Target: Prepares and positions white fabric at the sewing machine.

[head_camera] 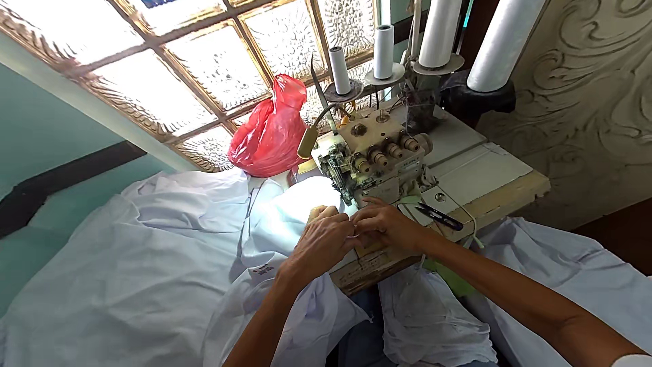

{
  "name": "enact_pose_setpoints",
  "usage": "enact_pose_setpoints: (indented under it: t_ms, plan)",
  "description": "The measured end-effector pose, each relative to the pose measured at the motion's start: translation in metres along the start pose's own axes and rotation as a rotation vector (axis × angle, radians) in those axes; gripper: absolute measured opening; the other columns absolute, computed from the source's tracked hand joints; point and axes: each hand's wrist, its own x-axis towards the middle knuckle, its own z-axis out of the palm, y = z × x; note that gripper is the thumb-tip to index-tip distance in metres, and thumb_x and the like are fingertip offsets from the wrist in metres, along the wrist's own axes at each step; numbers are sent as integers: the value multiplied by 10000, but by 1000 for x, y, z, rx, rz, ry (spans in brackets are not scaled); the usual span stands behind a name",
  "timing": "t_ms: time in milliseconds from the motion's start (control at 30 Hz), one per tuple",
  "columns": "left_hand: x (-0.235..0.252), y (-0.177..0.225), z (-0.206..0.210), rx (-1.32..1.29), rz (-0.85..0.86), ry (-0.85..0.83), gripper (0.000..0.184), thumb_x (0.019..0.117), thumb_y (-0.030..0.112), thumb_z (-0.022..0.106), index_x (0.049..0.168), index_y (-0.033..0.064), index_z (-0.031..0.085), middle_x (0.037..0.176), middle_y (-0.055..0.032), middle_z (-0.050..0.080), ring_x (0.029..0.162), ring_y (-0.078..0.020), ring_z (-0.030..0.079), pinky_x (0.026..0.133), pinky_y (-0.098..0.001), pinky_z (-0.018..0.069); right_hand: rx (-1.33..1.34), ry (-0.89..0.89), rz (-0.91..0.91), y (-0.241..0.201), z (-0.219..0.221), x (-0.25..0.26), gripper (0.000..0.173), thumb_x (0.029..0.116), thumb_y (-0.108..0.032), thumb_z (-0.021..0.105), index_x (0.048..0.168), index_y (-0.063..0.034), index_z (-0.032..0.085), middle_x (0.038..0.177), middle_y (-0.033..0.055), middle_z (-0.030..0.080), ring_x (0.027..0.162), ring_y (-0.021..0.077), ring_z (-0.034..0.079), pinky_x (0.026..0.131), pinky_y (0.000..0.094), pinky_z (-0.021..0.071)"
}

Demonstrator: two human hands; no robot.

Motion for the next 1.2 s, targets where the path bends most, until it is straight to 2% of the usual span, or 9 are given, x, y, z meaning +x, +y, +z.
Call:
enact_pose_setpoints:
  t_ms: [200, 367, 500, 633, 733, 833, 967, 1067, 1200]
  plan:
    - [5, -11, -29, 230, -37, -309, 331, 939, 359, 707, 858, 41, 750, 926, -139, 706, 1144, -408, 597, 1054, -672, 326, -21, -8, 53, 0, 2, 3, 194, 974, 8, 580, 983, 13, 773, 1016, 153, 764, 1101, 287, 712, 1157, 510, 382]
    - [-4, -77, -62, 528, 127, -88, 259, 752, 323, 826, 704, 88, 729, 876, -106, 736, 1133, -456, 630, 1102, -809, 195, -94, 11, 66, -2, 5, 7, 177, 978, -21, 591, 989, 9, 765, 1010, 146, 764, 1055, 298, 724, 1113, 483, 442]
    - [-21, 4, -75, 234, -54, -520, 280, 1009, 224, 606, 899, 6, 743, 930, -195, 715, 1038, -431, 659, 1050, -685, 352, -90, 5, 85, -7, 5, 7, 181, 965, 18, 577, 951, 8, 757, 1003, 150, 764, 1080, 309, 717, 1104, 481, 453]
    - [-26, 40, -82, 49, -78, -821, 306, 1030, 228, 581, 909, -22, 710, 802, -208, 677, 821, -415, 683, 744, -589, 508, -87, -5, 61, -6, 4, 7, 168, 934, 55, 604, 913, 8, 764, 969, 152, 763, 1032, 308, 726, 1097, 485, 456]
    - [-40, -19, -95, 530, -417, -563, 85, 931, 38, 671, 926, -1, 746, 986, -233, 715, 1012, -480, 650, 915, -637, 457, -140, 21, 49, -6, 6, 6, 147, 946, 14, 629, 931, 9, 775, 972, 149, 765, 1038, 309, 730, 1102, 495, 459]
    - [-56, -47, -118, 737, -361, -288, 95, 832, -37, 753, 823, 56, 768, 1061, -164, 723, 1054, -467, 614, 887, -647, 425, -191, 48, 44, -7, 10, 9, 149, 956, -23, 634, 930, -2, 779, 945, 140, 767, 995, 304, 741, 1067, 486, 493]
    - [-81, -46, -144, 447, -45, -158, 84, 738, 123, 844, 779, 130, 771, 1108, -96, 721, 1036, -392, 647, 793, -614, 479, -193, 21, 38, -9, 6, 15, 104, 895, 41, 672, 921, 6, 766, 873, 156, 736, 893, 317, 726, 983, 487, 531]
    - [-94, -47, -152, 244, 72, -117, 227, 843, 443, 648, 762, 249, 734, 963, 98, 656, 906, -106, 617, 727, -337, 526, -197, -3, 22, -10, 4, 27, 67, 884, -16, 699, 918, -17, 757, 810, 133, 691, 812, 296, 687, 848, 464, 551]
    - [-99, -45, -160, 136, 93, -93, 223, 883, 374, 580, 823, 219, 729, 857, 131, 672, 873, -45, 627, 745, -274, 517, -12, 51, -37, -21, 9, 46, 131, 902, -117, 691, 893, -5, 759, 808, 104, 686, 754, 226, 673, 682, 397, 547]
